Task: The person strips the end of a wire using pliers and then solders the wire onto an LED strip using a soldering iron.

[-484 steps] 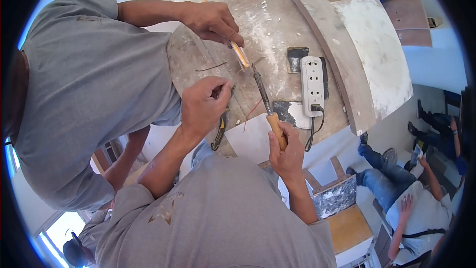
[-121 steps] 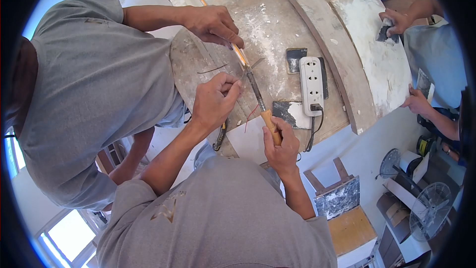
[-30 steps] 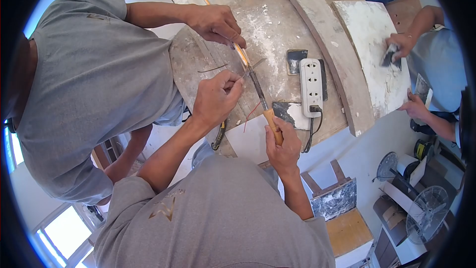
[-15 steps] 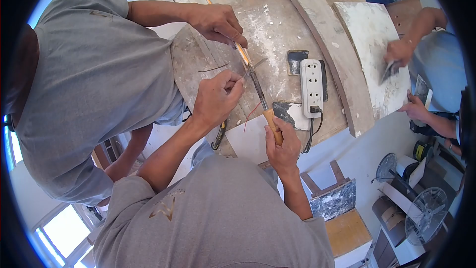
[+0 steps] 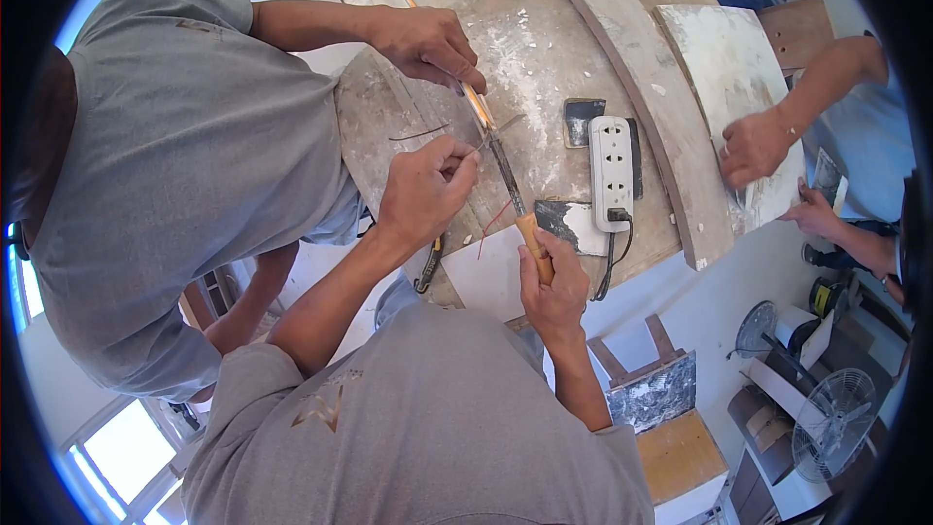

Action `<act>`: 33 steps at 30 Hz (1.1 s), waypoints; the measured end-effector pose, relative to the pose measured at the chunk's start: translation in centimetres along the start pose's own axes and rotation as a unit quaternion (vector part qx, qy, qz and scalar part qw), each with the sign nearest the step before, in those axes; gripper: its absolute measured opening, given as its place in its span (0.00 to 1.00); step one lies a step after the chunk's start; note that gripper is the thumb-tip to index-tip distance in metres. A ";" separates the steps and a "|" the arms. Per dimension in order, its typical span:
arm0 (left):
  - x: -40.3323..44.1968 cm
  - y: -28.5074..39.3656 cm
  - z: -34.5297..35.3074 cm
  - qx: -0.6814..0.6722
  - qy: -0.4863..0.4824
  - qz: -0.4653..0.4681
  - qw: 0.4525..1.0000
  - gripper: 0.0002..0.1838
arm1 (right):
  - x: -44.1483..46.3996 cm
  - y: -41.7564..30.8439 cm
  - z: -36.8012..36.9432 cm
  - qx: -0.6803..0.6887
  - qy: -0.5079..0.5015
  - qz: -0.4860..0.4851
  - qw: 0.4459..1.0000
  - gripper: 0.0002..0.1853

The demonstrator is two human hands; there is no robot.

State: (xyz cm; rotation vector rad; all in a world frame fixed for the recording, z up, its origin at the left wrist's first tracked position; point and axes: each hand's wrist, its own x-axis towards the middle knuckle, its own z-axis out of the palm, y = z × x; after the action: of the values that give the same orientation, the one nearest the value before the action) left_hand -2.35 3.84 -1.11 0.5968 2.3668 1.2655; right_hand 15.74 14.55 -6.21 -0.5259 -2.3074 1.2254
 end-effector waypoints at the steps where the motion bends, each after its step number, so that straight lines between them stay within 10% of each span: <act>1: 0.0 0.0 0.0 0.004 0.000 0.000 1.000 0.10 | 0.0 0.0 0.0 0.000 0.002 -0.003 1.000 0.16; 33: 0.4 0.0 -0.2 0.109 0.049 0.085 0.989 0.07 | -0.2 0.1 0.0 0.006 0.013 -0.005 1.000 0.17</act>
State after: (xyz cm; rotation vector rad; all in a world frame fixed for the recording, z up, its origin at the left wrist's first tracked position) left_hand -2.80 3.94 -1.06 0.8381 2.6037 1.1353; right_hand 15.89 14.48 -6.33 -0.5234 -2.2779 1.2203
